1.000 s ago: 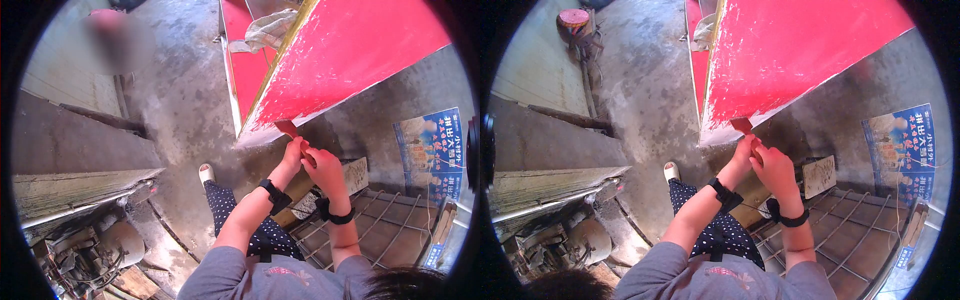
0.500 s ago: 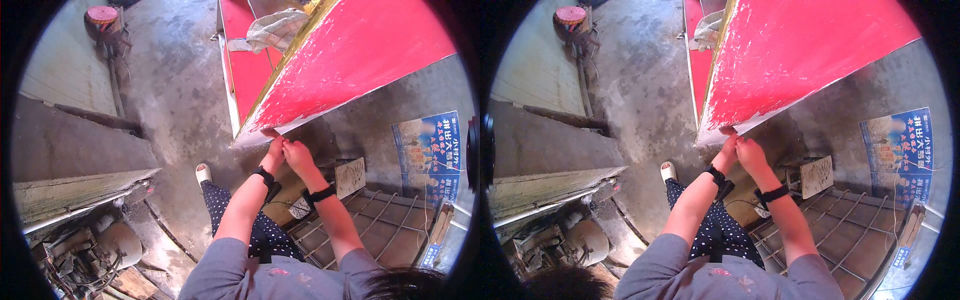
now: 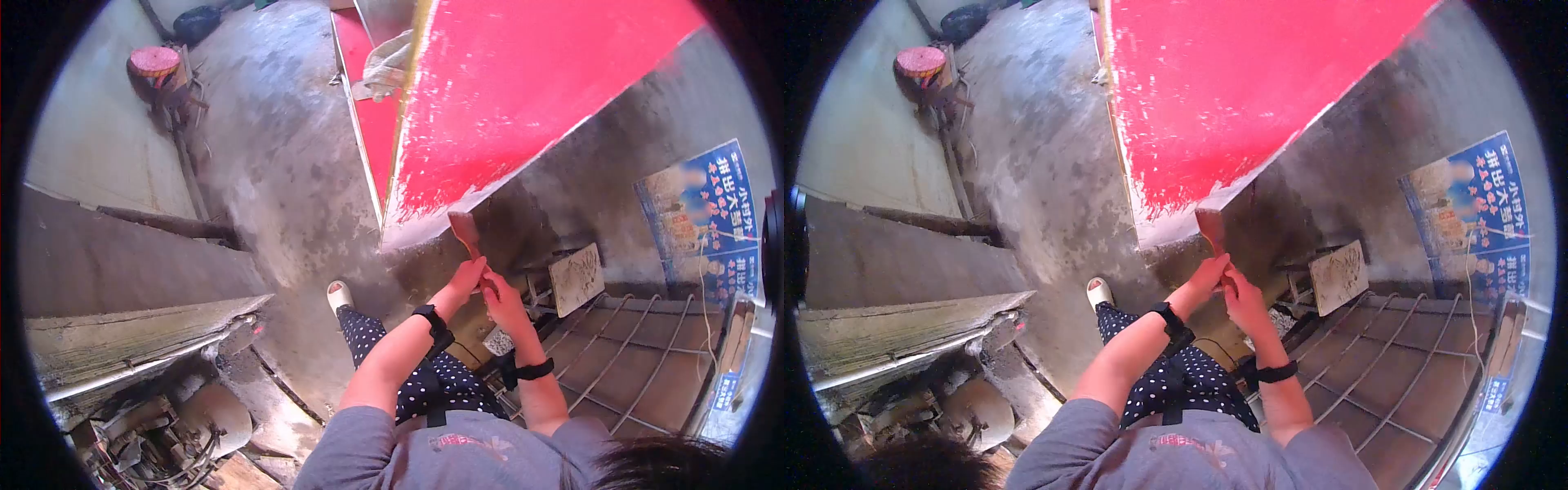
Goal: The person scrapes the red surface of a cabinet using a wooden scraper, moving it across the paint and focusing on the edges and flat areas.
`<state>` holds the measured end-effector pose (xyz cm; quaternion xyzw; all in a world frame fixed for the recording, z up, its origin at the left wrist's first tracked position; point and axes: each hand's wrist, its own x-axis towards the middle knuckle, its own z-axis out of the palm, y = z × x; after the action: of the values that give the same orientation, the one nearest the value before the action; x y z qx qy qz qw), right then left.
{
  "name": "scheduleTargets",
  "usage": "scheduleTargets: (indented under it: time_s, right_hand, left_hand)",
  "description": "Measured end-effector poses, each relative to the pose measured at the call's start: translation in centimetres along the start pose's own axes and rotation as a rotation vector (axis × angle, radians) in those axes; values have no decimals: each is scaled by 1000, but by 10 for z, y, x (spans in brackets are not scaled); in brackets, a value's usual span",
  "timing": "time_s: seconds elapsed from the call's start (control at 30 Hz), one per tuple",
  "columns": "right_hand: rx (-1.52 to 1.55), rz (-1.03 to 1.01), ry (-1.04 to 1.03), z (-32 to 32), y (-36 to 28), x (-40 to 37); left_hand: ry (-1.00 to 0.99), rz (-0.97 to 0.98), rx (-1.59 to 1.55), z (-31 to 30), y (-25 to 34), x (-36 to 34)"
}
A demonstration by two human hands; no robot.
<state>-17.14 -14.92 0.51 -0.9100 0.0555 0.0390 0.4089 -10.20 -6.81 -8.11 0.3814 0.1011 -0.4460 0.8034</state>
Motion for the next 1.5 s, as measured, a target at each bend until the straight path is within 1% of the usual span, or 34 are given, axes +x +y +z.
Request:
scheduleTargets:
  time_s: [0.03, 0.07, 0.1, 0.17, 0.23, 0.3, 0.33, 0.4, 0.43, 0.5, 0.53, 0.6, 0.63, 0.7, 0.73, 0.8, 0.83, 0.9, 0.97, 1.03, 1.07, 1.1, 1.13, 1.17, 1.2, 1.23, 1.27, 1.3, 1.33, 1.37, 1.4, 1.43, 1.47, 1.5]
  right_hand:
    - [170, 168, -2, -8, -11, -5]
    - [340, 333, -5, -15, -18, -9]
    - [349, 336, 4, -21, -19, -10]
    - [601, 486, 4, -33, -20, -10]
    - [650, 485, 15, -43, -23, -11]
    - [621, 383, 69, -51, -23, -5]
    - [609, 377, 56, -55, -23, -2]
    - [500, 288, 82, -62, -27, 9]
    - [498, 284, 75, -64, -35, 14]
    - [529, 311, 123, -77, -51, 21]
    - [519, 298, 110, -81, -56, 27]
    - [779, 420, 118, -83, -61, 33]
    - [776, 414, 107, -83, -62, 37]
    - [939, 469, 140, -84, -63, 43]
    - [930, 468, 130, -90, -60, 43]
    - [847, 347, -51, -103, -59, 50]
    - [842, 337, -75, -110, -61, 55]
    - [771, 361, -114, -124, -68, 56]
    - [762, 317, -174, -135, -77, 60]
    - [774, 332, -208, -144, -78, 65]
    - [787, 292, -276, -148, -76, 66]
    - [778, 289, -299, -153, -78, 67]
    - [643, 201, -397, -157, -82, 68]
    - [509, 115, -491, -161, -84, 69]
    - [285, -53, -463, -164, -84, 71]
    - [282, -58, -479, -172, -88, 76]
    - [21, -371, -444, -181, -95, 82]
    - [-238, -675, -388, -188, -102, 86]
    - [-229, -668, -454, -191, -108, 89]
    - [-226, -669, -456, -192, -112, 92]
    - [-236, -795, -582, -191, -116, 95]
    - [-247, -919, -708, -190, -119, 97]
    - [-196, -980, -772, -189, -122, 98]
    - [-200, -976, -774, -187, -119, 98]
  left_hand:
    - [-3, -7, 11, 8, -1, -2]
    - [-4, 49, 71, 16, -1, -3]
    - [-5, 105, 130, 23, 0, -4]
    - [3, 121, 183, 37, 3, -6]
    - [12, 149, 209, 48, 9, -12]
    - [10, 152, 333, 56, 22, -15]
    - [16, 163, 320, 52, 20, -13]
    - [18, 605, 698, 39, 21, -8]
    - [25, 609, 694, 44, 39, -22]
    - [413, 689, 1192, 61, 65, -48]
    - [430, 699, 1180, 62, 69, -45]
    - [377, 976, 1351, 63, 77, -45]
    - [390, 979, 1349, 66, 83, -48]
    - [306, 970, 1414, 76, 96, -51]
    - [318, 971, 1405, 79, 97, -47]
    - [215, 1174, 1283, 84, 105, -36]
    - [244, 1179, 1284, 87, 110, -30]
    - [104, 1336, 1240, 93, 110, -20]
    - [155, 1290, 1214, 101, 102, -11]
    - [130, 1261, 939, 109, 101, -4]
    - [157, 1265, 934, 113, 99, 1]
    - [243, 1272, 864, 117, 97, 7]
    - [325, 1277, 793, 119, 95, 11]
    - [346, 1275, 787, 119, 92, 15]
    - [399, 1370, 845, 119, 90, 20]
    - [454, 1467, 907, 122, 93, 17]
    - [454, 1523, 933, 124, 93, 12]
    - [460, 1518, 939, 127, 96, 6]
    - [404, 1508, 894, 131, 98, 2]
    - [350, 1500, 846, 135, 101, -2]
    - [335, 1537, 818, 138, 107, -10]
    - [338, 1539, 815, 137, 106, -2]
    - [437, 1603, 926, 136, 103, 9]
    - [537, 1662, 1035, 139, 106, 10]
